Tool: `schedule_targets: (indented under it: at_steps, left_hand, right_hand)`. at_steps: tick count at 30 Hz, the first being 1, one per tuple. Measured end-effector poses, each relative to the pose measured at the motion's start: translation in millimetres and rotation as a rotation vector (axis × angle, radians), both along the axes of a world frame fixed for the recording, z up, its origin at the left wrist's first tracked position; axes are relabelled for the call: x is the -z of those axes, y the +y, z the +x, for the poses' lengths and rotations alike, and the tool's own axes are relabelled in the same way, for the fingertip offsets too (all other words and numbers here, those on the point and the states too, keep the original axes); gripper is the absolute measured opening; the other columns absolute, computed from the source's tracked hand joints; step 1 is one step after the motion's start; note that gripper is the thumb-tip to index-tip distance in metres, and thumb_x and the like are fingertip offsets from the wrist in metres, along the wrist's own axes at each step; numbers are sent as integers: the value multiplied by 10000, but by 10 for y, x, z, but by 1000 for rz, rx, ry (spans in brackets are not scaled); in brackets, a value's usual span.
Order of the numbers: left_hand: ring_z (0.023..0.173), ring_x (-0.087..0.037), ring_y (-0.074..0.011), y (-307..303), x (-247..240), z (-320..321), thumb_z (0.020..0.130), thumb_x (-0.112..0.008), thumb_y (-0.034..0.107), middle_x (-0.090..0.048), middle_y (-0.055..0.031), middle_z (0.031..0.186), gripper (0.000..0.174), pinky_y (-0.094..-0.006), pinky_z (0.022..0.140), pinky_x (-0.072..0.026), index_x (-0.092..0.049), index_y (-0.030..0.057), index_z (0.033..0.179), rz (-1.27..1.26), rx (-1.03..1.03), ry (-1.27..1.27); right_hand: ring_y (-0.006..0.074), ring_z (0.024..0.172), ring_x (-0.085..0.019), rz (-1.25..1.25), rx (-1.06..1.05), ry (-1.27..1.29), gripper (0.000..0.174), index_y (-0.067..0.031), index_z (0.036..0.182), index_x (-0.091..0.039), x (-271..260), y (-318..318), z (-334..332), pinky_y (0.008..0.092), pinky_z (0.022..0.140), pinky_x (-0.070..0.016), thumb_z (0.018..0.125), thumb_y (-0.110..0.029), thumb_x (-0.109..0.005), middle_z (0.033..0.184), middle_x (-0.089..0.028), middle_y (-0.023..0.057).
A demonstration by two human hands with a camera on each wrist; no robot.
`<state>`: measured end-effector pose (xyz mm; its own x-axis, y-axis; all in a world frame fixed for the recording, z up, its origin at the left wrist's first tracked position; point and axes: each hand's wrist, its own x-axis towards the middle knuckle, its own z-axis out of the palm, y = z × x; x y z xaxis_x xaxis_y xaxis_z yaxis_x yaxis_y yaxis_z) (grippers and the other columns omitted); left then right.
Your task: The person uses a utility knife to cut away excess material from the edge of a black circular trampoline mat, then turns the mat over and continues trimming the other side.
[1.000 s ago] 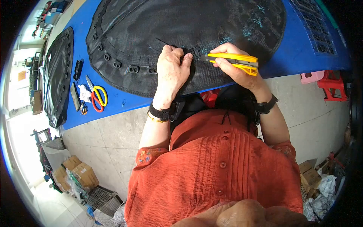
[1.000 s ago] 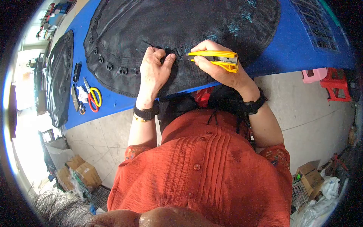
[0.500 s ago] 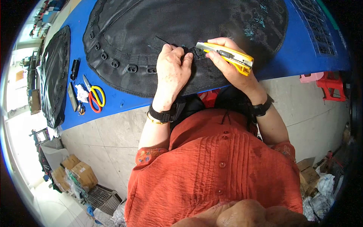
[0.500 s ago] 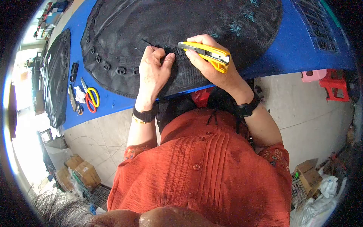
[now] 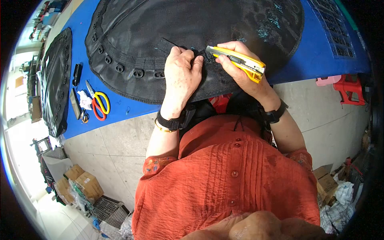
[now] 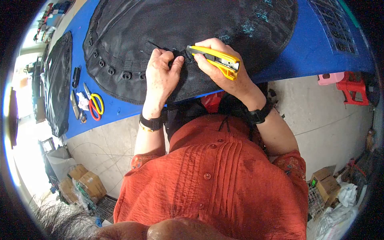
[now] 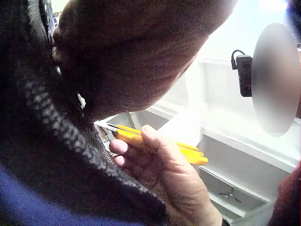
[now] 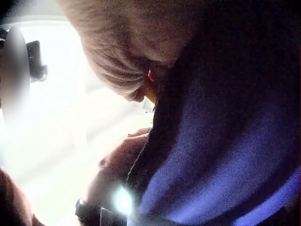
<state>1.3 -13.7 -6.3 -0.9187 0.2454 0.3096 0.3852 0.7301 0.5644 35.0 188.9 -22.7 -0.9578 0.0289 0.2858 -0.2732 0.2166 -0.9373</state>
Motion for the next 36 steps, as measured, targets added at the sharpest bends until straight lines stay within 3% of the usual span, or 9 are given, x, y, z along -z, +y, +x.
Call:
schedule_targets:
  at_steps: [9,18,20,27,36]
  left_hand:
    - [909,-674,-392,-2,10,-9,917,-816,187,-656,-193,959,230,-464,826,-543,-712,-15,883,-14,-3,4]
    - [903,-670,-394,-8,33,-9,902,-815,180,-648,-199,947,243,-468,821,-543,-697,-25,846,-12,-15,14]
    - [859,-662,-390,10,25,-7,866,-822,115,-636,-199,902,215,-471,796,-546,-672,-21,795,13,-10,46]
    - [854,-644,-387,-3,42,-13,866,-819,109,-632,-198,883,233,-474,792,-538,-652,-26,775,25,-11,54]
    - [864,-651,-388,-9,62,-18,879,-822,128,-630,-204,885,236,-470,791,-540,-669,-28,791,27,-26,55]
  right_hand:
    - [245,985,-759,6,-55,-44,199,-37,1167,-700,-21,46,20,356,877,-588,991,-123,-730,1072,-763,113]
    - [150,987,-724,-3,-134,-77,180,-30,1176,-682,-62,123,23,319,890,-573,1009,-99,-694,1058,-743,77]
    - [150,983,-723,-4,-145,-78,179,-31,1179,-682,-99,132,13,317,892,-571,1013,-97,-689,1055,-739,76]
    - [159,1009,-718,136,-196,-86,187,-36,1180,-687,-223,238,-6,324,914,-560,999,-84,-686,1062,-743,76]
    - [143,988,-721,100,-273,-189,233,-23,1242,-657,-166,343,4,319,905,-579,1018,-78,-621,1097,-728,74]
